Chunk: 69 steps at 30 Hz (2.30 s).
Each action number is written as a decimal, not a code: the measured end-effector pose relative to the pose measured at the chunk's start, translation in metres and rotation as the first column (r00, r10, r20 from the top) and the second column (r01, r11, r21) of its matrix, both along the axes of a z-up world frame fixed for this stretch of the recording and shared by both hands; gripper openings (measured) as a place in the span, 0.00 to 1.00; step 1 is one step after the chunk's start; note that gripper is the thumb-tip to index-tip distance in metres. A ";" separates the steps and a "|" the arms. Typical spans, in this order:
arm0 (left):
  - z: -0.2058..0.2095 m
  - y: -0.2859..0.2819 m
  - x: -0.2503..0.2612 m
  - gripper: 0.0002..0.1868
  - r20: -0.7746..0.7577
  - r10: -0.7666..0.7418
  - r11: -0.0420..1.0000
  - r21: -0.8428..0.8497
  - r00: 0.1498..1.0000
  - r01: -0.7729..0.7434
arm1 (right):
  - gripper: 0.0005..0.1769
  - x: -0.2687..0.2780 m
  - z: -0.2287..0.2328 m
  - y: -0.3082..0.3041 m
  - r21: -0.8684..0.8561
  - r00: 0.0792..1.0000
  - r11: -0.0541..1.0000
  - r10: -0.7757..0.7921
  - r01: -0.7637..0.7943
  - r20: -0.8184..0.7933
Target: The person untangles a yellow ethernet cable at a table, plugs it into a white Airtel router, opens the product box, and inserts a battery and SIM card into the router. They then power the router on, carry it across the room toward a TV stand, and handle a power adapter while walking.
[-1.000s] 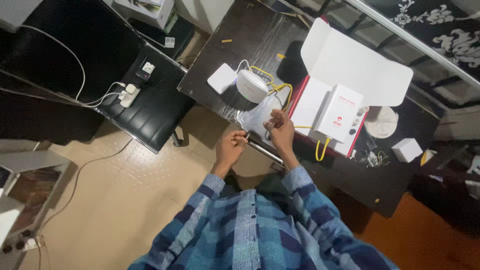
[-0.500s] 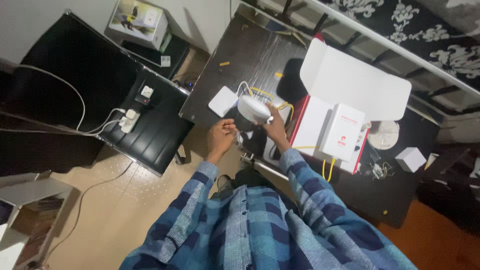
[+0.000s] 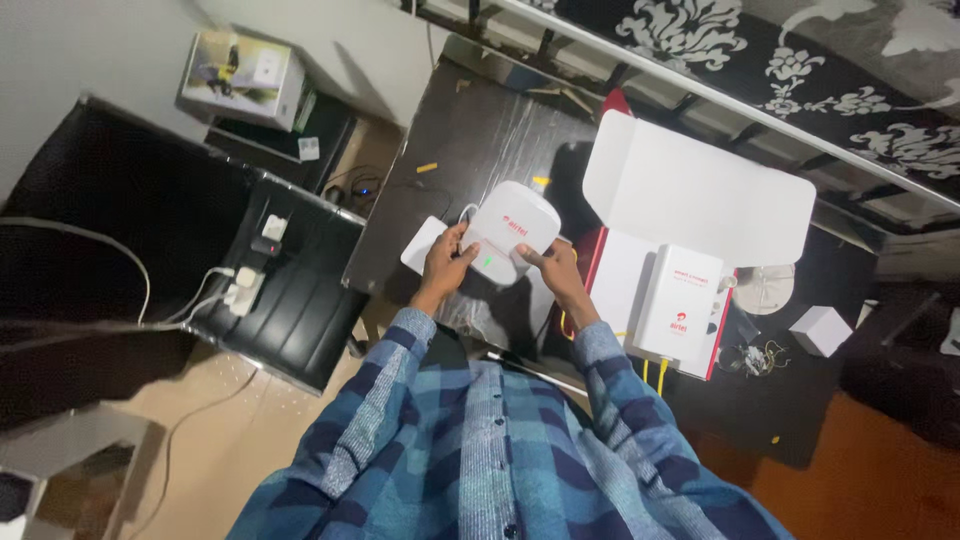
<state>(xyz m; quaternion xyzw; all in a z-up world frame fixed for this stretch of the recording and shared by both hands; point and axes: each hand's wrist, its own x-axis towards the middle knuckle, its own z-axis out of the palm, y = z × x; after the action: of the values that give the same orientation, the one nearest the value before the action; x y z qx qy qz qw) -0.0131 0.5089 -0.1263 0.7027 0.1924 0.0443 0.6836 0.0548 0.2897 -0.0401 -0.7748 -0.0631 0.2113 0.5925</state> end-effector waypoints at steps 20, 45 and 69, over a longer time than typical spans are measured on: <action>0.032 0.067 0.056 0.21 -0.180 -0.374 0.854 -0.449 0.910 0.262 | 0.30 -0.006 0.032 0.068 0.209 0.809 0.802 -0.473 0.559 -0.349; 0.051 0.043 0.077 0.27 -0.033 -0.500 0.830 0.268 0.866 0.489 | 0.25 -0.028 0.022 0.061 -0.398 0.913 0.835 -0.270 0.380 0.305; 0.021 0.041 -0.015 0.32 -0.147 -0.215 0.907 0.336 0.966 0.253 | 0.28 -0.063 0.049 0.051 -0.429 0.902 0.894 0.071 0.131 0.425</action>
<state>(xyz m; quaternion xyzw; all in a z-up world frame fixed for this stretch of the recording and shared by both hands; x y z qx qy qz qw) -0.0286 0.5503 -0.1057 0.8329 0.1317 -0.0418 0.5359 -0.0077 0.3402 0.0092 -0.9181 -0.1294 0.0347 0.3730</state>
